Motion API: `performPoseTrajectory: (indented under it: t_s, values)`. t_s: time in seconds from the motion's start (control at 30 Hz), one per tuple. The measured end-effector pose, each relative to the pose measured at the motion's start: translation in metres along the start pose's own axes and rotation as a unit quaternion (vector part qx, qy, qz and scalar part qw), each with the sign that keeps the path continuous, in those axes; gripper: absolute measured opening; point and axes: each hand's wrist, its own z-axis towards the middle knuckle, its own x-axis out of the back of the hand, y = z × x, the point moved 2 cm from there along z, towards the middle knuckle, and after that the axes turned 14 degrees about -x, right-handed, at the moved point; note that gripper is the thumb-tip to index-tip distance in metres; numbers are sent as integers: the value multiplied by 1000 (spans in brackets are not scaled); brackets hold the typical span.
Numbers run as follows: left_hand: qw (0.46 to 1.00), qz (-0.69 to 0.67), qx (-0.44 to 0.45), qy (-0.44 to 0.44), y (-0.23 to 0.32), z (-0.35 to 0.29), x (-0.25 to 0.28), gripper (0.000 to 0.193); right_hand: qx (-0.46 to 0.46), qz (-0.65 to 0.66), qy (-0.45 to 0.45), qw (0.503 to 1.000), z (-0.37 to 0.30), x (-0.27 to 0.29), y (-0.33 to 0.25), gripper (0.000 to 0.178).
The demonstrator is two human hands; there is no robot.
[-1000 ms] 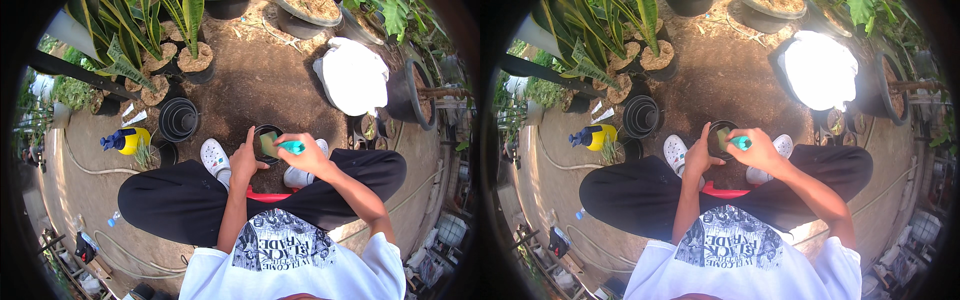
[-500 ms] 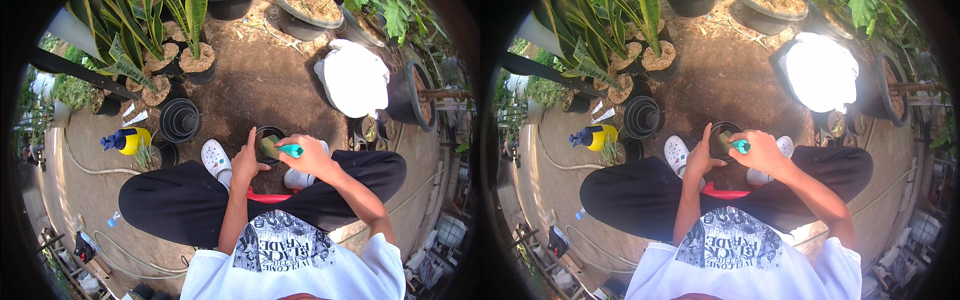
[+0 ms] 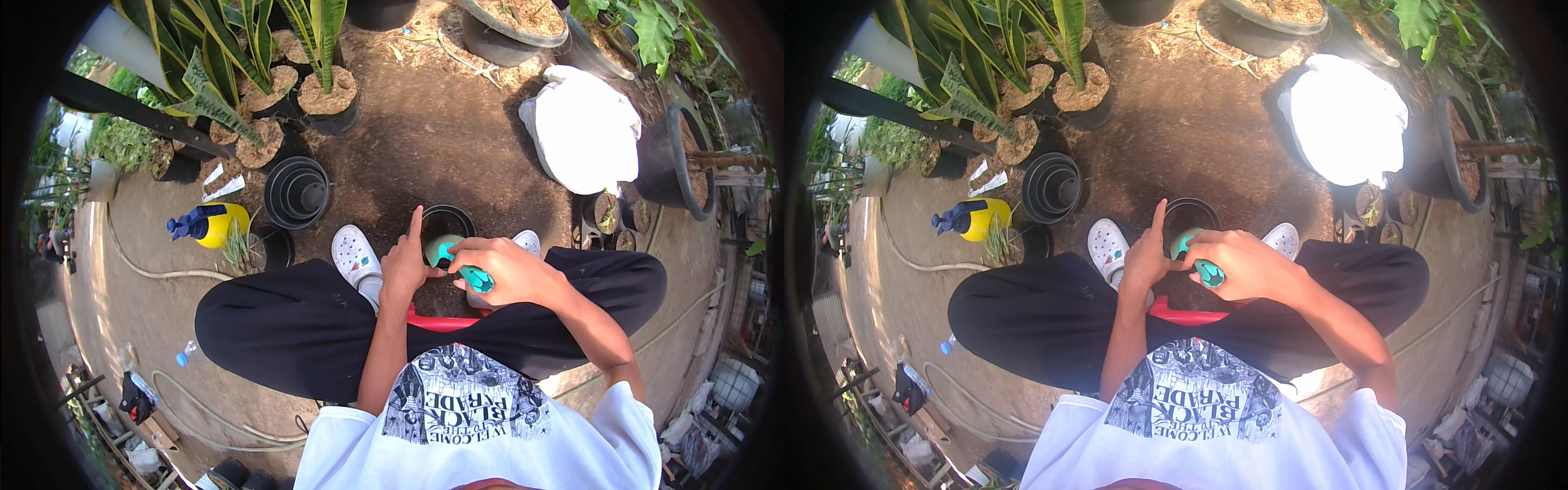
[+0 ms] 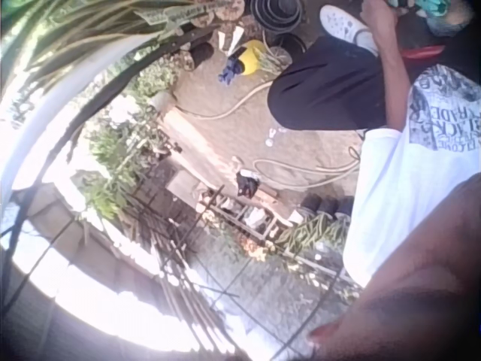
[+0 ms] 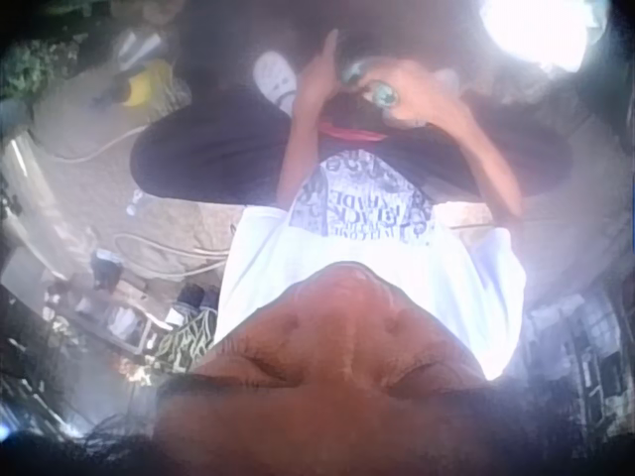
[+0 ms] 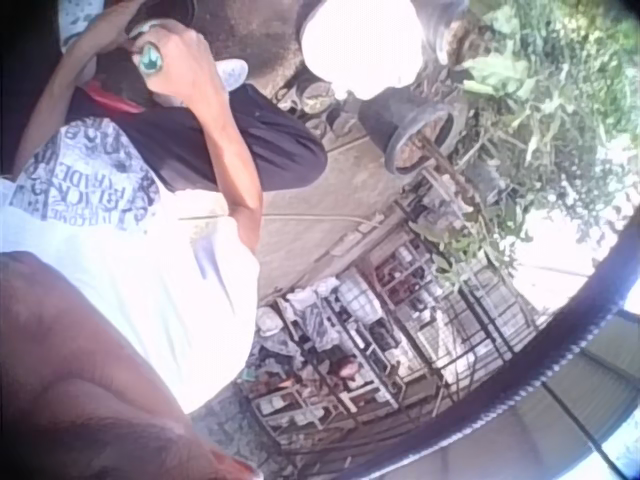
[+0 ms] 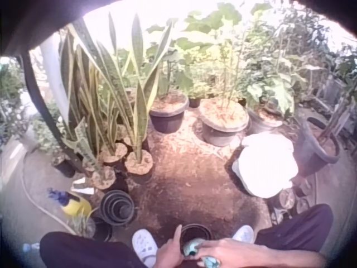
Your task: The person sits on a small stool and uses a green trowel to scoop soil into a black pot. They then place a small plant into the pot and continue adding soil around it, patting it down with the trowel.
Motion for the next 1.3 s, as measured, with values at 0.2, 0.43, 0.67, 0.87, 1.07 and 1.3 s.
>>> performPoseTrajectory:
  t_s: [0.2, 0.43, 0.67, 0.87, 1.07, 1.3]
  values:
    - [1000, -8, 11, -2, 0, 0, 1, 146, 39, 12, 114, 993, 3, 13, 2, 20]
    - [1000, 15, 12, -1, 2, -1, 2, 147, 27, 76, 47, 996, 1, 14, 8, 16]
    - [1000, 12, 8, 4, 1, 0, 1, 147, 29, 59, 74, 995, 1, 20, 14, 16]
    - [1000, 20, 6, 6, 0, 0, 0, 147, 7, 132, 17, 991, -1, 26, 7, 17]
    - [1000, 10, -5, 13, -1, 0, 0, 147, -39, 77, 17, 996, 2, 24, 15, 21]
    - [1000, 11, 3, 6, 1, -1, 3, 147, 21, 100, 38, 994, -6, 36, 8, 18]
